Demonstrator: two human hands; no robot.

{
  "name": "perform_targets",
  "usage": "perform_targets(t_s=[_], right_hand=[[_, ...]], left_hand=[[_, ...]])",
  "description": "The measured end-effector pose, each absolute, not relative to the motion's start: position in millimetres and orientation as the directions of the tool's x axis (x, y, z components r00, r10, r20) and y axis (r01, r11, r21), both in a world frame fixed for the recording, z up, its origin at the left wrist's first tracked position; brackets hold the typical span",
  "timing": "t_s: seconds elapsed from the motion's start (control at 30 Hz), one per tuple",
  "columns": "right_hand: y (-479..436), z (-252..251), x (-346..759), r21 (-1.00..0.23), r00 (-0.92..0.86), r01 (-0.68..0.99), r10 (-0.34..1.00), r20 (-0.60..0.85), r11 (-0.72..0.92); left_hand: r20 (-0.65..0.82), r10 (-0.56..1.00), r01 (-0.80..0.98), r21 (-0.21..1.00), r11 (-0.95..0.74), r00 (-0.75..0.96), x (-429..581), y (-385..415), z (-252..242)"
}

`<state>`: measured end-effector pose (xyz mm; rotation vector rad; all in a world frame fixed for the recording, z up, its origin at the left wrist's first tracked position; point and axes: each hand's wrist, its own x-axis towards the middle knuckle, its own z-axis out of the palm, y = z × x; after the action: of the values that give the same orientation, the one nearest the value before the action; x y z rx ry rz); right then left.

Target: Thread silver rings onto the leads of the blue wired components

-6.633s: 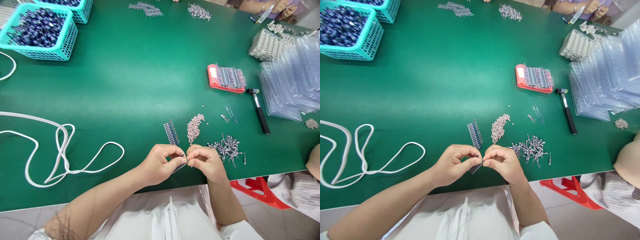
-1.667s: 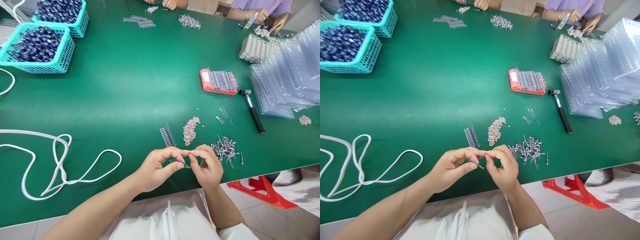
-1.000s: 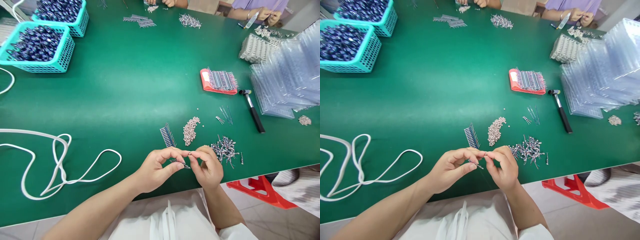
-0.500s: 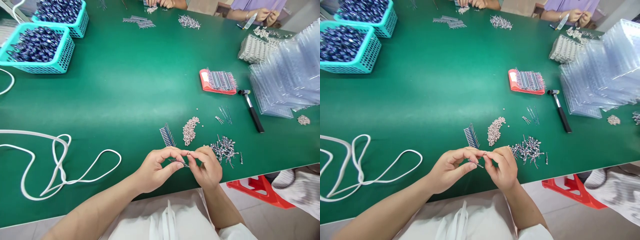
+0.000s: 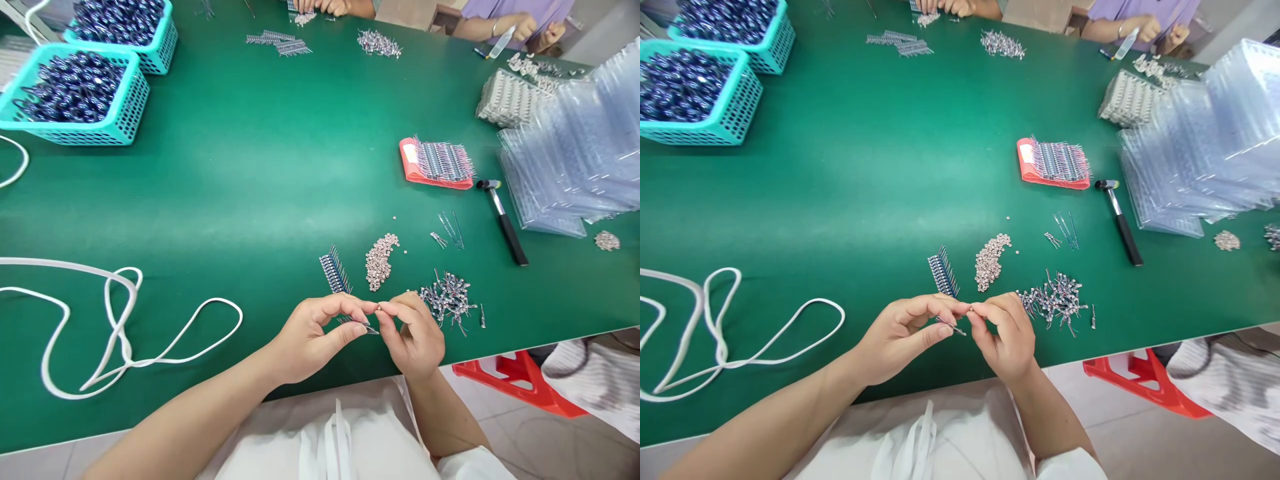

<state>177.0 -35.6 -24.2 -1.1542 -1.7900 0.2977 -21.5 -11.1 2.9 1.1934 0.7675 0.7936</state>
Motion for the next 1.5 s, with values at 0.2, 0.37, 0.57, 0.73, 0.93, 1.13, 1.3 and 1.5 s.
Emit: perform_targets(t_s=[0.2, 0.37, 0.57, 0.73, 0.93, 1.13, 1.3, 1.5], right_hand=[[-35.0, -24.3, 179.5, -0.608, -0.137, 0.581, 0.801, 0.583, 0.542], [-32.8, -23.4, 178.7, -0.587, -0.149, 0.592, 0.791, 0.594, 0.552], [-32.4, -22.8, 177.8, -0.577, -0.146, 0.603, 0.787, 0.599, 0.551], [-32.6, -23.1, 177.3, -0.598, -0.131, 0.593, 0.797, 0.590, 0.540], [-33.1, -22.4, 176.3, -0.610, -0.117, 0.595, 0.807, 0.578, 0.523], [-32.8, -23.1, 176.2, -0.595, -0.103, 0.616, 0.801, 0.590, 0.517], [-33.2, -23.1, 177.2, -0.571, -0.118, 0.635, 0.796, 0.594, 0.520], [-32.8, -22.0, 177.1, -0.605, -0.106, 0.617, 0.815, 0.570, 0.504]], left_hand=[[-0.098, 0.857, -0.137, 0.972, 0.192, 0.506, -21.3, -10.3, 2.7], [-0.090, 0.864, -0.126, 0.977, 0.174, 0.495, -22.3, -10.1, 0.9], [-0.025, 0.870, -0.059, 0.996, 0.062, 0.492, -22.1, -9.9, 2.7], [0.031, 0.873, -0.041, 0.999, -0.013, 0.487, -20.6, -8.2, 4.3], [0.036, 0.869, -0.029, 0.999, -0.024, 0.494, -20.8, -8.5, 3.6], [0.058, 0.868, -0.037, 0.998, -0.046, 0.492, -20.3, -8.5, 3.1], [0.047, 0.873, -0.029, 0.999, -0.038, 0.486, -19.9, -8.4, 3.8], [0.041, 0.873, -0.019, 0.999, -0.037, 0.486, -19.5, -7.3, 7.2]])
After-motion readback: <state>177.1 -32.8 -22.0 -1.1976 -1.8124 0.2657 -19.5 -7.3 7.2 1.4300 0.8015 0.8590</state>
